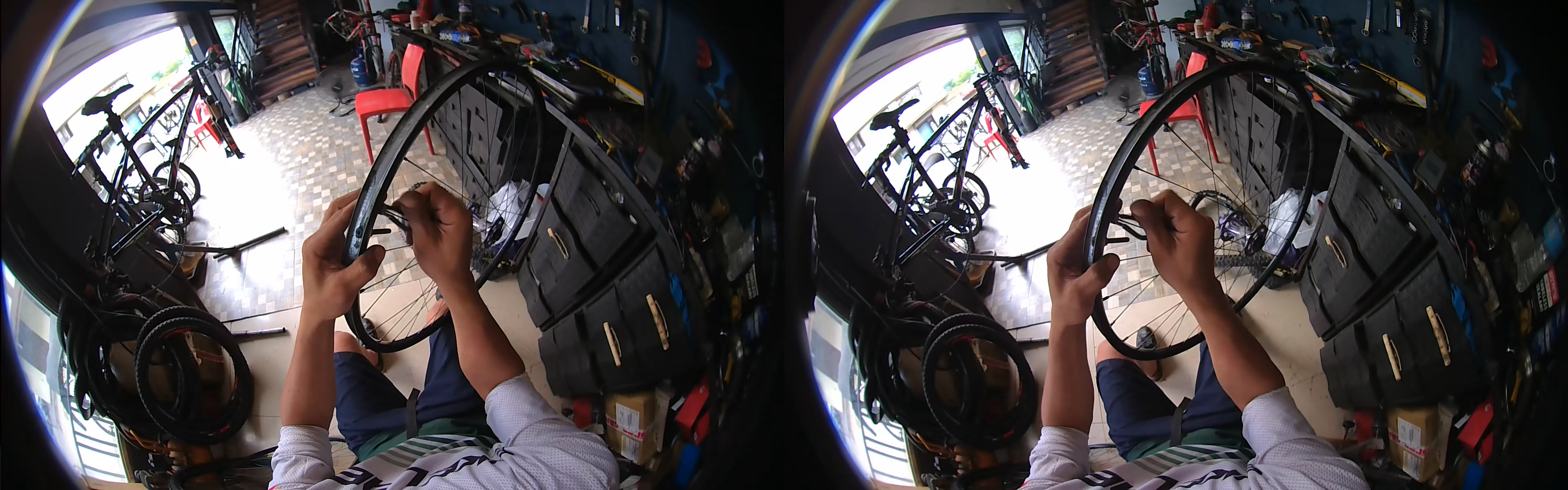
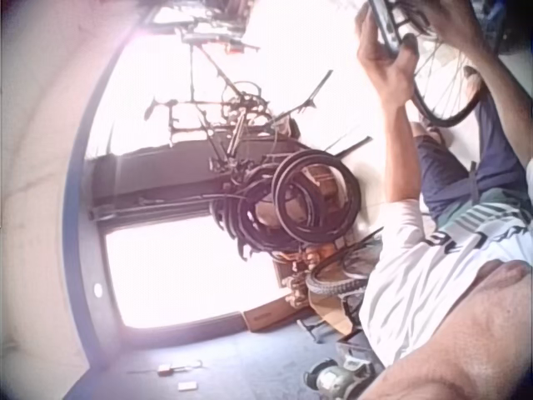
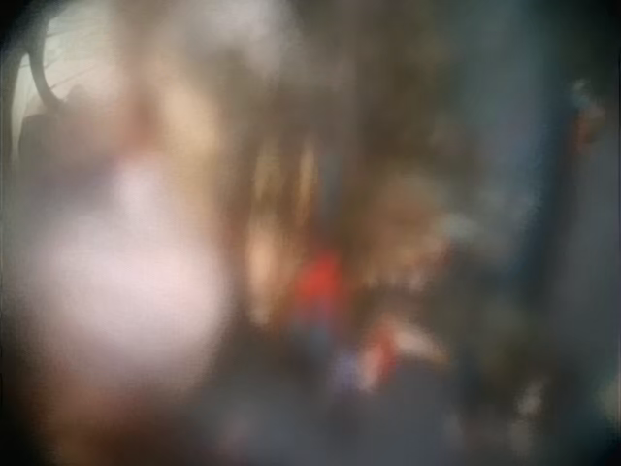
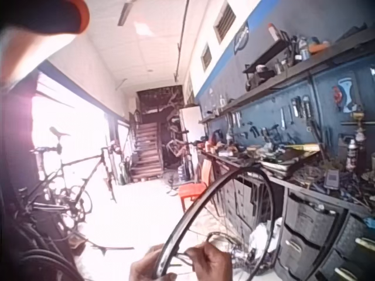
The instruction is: The person sits on the floor and applies black tape to the rim of a bicycle wheel. They wrap the tape around the rim, pressing it into place and rotating the wheel to continue the process.
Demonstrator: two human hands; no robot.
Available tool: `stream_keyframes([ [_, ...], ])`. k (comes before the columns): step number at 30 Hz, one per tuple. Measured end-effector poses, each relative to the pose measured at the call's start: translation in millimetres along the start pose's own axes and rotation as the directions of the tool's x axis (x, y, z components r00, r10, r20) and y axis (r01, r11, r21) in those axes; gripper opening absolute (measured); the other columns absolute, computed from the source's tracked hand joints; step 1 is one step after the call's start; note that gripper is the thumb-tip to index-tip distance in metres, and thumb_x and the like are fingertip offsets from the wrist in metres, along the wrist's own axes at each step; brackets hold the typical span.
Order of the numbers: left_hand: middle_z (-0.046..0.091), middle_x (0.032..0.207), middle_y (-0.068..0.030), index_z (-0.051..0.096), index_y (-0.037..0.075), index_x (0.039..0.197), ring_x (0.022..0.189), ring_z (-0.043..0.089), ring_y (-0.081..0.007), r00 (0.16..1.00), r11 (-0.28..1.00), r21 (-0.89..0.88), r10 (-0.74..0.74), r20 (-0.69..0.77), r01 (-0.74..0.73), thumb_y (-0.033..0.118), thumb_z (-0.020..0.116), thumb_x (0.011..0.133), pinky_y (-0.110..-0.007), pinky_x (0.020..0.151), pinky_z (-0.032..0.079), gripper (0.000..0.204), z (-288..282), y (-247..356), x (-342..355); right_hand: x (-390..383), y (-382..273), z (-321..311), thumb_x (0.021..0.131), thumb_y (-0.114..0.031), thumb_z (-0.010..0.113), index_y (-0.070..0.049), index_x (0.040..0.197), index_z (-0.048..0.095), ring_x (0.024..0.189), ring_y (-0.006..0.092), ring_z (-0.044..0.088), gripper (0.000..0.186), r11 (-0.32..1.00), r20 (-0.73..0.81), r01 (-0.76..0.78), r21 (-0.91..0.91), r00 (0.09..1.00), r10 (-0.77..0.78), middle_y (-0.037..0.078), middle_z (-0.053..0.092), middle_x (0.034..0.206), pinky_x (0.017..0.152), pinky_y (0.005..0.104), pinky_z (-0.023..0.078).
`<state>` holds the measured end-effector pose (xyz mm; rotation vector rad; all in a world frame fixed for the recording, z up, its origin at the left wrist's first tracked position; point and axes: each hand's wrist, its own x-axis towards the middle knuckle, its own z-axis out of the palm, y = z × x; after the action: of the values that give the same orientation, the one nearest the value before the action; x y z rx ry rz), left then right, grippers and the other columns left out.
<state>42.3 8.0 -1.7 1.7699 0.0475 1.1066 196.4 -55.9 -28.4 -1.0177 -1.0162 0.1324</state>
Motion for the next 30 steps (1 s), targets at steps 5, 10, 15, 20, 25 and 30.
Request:
stream_keyframes([
  [5, 0.062, 0.133, -0.0170, 0.060, -0.010, 0.136, 0.129, 0.054, -0.0245, 0.985, 0.983, -0.095, -0.164, -0.054, 0.158, 0.001, 0.072, 0.078, -0.037, 0.113, 0.037, 0.061, 5.7, 6.9, -3.1, 1.6, -9.8, -9.5, 0.091, -0.024, 0.082, -0.004, 0.102, 0.067, 0.062, 0.0044, 0.044, 0.027, 0.980, 0.168, 0.195, 0.034, 0.966, -0.198, -0.003, 0.056, 0.069, 0.055, 0.0243, 0.037],
  [10, 0.062, 0.133, -0.0164, 0.062, -0.010, 0.134, 0.129, 0.054, -0.0238, 0.997, 0.998, 0.037, -0.050, -0.061, 0.052, 0.002, 0.072, 0.079, -0.037, 0.112, 0.038, 0.057, 3.5, 1.2, -1.2, -7.3, -5.3, -10.9, 0.091, -0.016, 0.081, -0.005, 0.119, 0.063, 0.067, 0.0069, 0.060, 0.035, 0.985, 0.108, 0.174, 0.003, 0.979, -0.173, 0.003, 0.068, 0.079, 0.060, 0.0246, 0.046],
  [15, 0.060, 0.133, -0.0153, 0.062, -0.010, 0.134, 0.127, 0.053, -0.0249, 0.998, 0.999, 0.035, -0.036, -0.043, 0.038, 0.011, 0.076, 0.078, -0.037, 0.109, 0.039, 0.061, -1.3, 0.7, 0.1, -3.8, 3.8, -2.8, 0.099, -0.014, 0.071, -0.003, 0.110, 0.064, 0.062, 0.0061, 0.059, 0.016, 0.968, 0.063, 0.226, -0.110, 0.973, -0.220, 0.006, 0.063, 0.068, 0.054, 0.0261, 0.043],
  [20, 0.053, 0.141, -0.0186, 0.062, -0.010, 0.134, 0.132, 0.050, -0.0282, 1.000, 0.999, 0.051, 0.003, -0.027, -0.002, 0.016, 0.079, 0.077, -0.039, 0.110, 0.038, 0.065, -1.5, 0.4, 2.2, 2.7, -6.0, 7.0, 0.099, -0.015, 0.072, -0.003, 0.092, 0.064, 0.058, 0.0032, 0.048, 0.016, 1.000, -0.030, -0.010, -0.004, 0.999, 0.010, 0.001, 0.056, 0.060, 0.052, 0.0253, 0.037],
  [25, 0.060, 0.135, -0.0185, 0.060, -0.012, 0.134, 0.128, 0.057, -0.0256, 0.993, 0.992, -0.066, -0.109, -0.052, 0.106, 0.009, 0.075, 0.080, -0.037, 0.110, 0.041, 0.060, 0.0, 2.9, -1.1, 3.4, 1.6, -11.3, 0.090, -0.022, 0.083, -0.003, 0.094, 0.067, 0.060, 0.0041, 0.048, 0.025, 0.978, 0.195, 0.206, -0.017, 0.961, -0.199, -0.001, 0.055, 0.064, 0.054, 0.0250, 0.038],
  [30, 0.064, 0.128, -0.0169, 0.060, -0.012, 0.134, 0.121, 0.060, -0.0232, 0.993, 0.992, -0.076, -0.104, -0.046, 0.101, 0.003, 0.072, 0.080, -0.036, 0.108, 0.044, 0.058, 2.1, -0.8, -2.5, -2.6, 14.9, -14.5, 0.095, -0.018, 0.077, -0.002, 0.129, 0.052, 0.061, 0.0052, 0.060, 0.044, 0.954, 0.158, 0.299, 0.036, 0.941, -0.300, 0.003, 0.065, 0.069, 0.055, 0.0236, 0.044],
])
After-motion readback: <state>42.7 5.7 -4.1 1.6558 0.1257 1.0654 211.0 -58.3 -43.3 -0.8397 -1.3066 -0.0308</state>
